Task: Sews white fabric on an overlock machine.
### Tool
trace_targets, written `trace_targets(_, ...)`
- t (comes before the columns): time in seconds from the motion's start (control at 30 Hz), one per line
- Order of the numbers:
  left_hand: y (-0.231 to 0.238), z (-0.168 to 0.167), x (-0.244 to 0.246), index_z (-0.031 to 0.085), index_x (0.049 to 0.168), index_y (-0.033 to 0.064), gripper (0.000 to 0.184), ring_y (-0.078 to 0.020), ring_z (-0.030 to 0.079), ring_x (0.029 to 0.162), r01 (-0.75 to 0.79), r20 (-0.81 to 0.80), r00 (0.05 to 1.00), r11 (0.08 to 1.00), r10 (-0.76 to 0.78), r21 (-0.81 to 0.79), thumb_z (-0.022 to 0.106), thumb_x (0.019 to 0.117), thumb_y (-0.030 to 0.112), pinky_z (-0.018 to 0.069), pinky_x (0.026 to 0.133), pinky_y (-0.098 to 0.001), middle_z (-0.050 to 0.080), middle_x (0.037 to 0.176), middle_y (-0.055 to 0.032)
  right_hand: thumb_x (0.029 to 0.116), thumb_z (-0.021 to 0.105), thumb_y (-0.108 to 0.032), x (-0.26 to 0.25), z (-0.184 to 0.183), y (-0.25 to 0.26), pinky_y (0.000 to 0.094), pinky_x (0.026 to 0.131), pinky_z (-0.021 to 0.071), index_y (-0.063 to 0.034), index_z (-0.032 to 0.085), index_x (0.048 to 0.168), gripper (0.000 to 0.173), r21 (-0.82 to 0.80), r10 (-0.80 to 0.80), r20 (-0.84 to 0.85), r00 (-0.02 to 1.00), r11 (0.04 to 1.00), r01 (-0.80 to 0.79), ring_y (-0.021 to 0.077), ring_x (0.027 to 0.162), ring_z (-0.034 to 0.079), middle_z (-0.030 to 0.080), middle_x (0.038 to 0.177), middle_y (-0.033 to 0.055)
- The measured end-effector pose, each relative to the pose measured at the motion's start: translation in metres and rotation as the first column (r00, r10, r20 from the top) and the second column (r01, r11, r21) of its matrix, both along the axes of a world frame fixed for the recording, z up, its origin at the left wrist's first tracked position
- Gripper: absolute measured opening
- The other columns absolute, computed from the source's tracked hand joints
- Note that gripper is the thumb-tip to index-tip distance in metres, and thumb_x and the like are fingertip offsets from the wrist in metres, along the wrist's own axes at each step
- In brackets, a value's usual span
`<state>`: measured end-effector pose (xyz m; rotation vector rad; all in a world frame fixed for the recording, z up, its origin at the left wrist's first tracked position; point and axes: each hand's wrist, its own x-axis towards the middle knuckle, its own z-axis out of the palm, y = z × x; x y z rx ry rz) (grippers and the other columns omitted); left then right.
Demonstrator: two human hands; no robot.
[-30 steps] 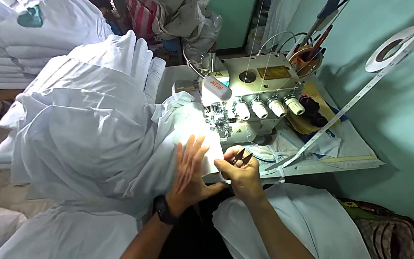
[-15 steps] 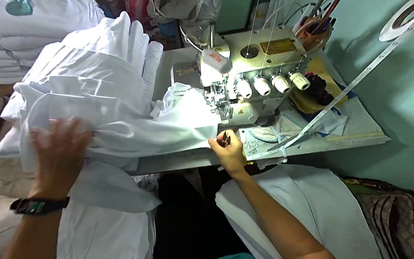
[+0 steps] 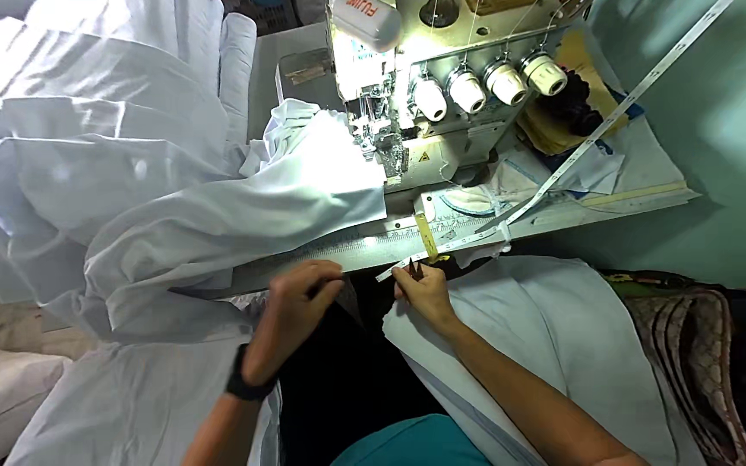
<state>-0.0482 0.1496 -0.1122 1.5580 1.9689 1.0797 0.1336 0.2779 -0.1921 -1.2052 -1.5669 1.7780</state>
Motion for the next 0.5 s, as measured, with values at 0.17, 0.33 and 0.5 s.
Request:
trace_targets(0.17, 0.036, -0.033, 0.029, 0.068, 0.108, -0.0062, 0.018, -0.0043, 0.068, 0.094, 0.123, 0.510, 0.860, 0.961, 0.021, -0.246, 0.068, 0.0937, 0.005, 0.0562, 0.087, -0.0210, 0.072, 0.107, -0.0094, 0.0992, 0.057, 0.002, 0.004, 0.028, -0.007, 0.0142, 0.040, 0.0358, -0.0060, 0.060, 0.073, 0.027, -0.431, 0.020, -0.128, 0.992, 0.899, -0.073, -0.0012, 0.039, 0.046, 0.060, 0.052, -0.0038)
trace_targets(0.33, 0.032, -0.042, 0.027, 0.064, 0.093, -0.0001, 0.011, 0.0019, 0.062, 0.073, 0.137, 0.490, 0.869, 0.924, 0.061, -0.357, 0.074, 0.0873, 0.002, 0.0522, 0.070, -0.0157, 0.068, 0.086, 0.0015, 0.1007, 0.058, -0.003, 0.008, 0.022, -0.012, 0.0139, 0.042, 0.0363, -0.0071, 0.061, 0.074, 0.027, -0.349, 0.197, -0.107, 0.975, 0.910, -0.222, -0.0032, 0.042, 0.048, 0.061, 0.054, -0.0067)
trace_targets(0.5, -0.010, -0.048, 0.008, 0.066, 0.091, -0.0013, 0.005, 0.0025, 0.059, 0.068, 0.192, 0.470, 0.880, 0.861, 0.061, -0.471, 0.070, 0.0865, 0.000, 0.0511, 0.066, -0.0154, 0.066, 0.081, 0.0021, 0.1027, 0.061, -0.017, 0.010, 0.014, -0.008, 0.0167, 0.051, 0.0386, -0.0024, 0.062, 0.077, 0.029, -0.251, 0.591, 0.039, 0.806, 0.786, -0.565, -0.0019, 0.049, 0.046, 0.052, 0.057, -0.0073)
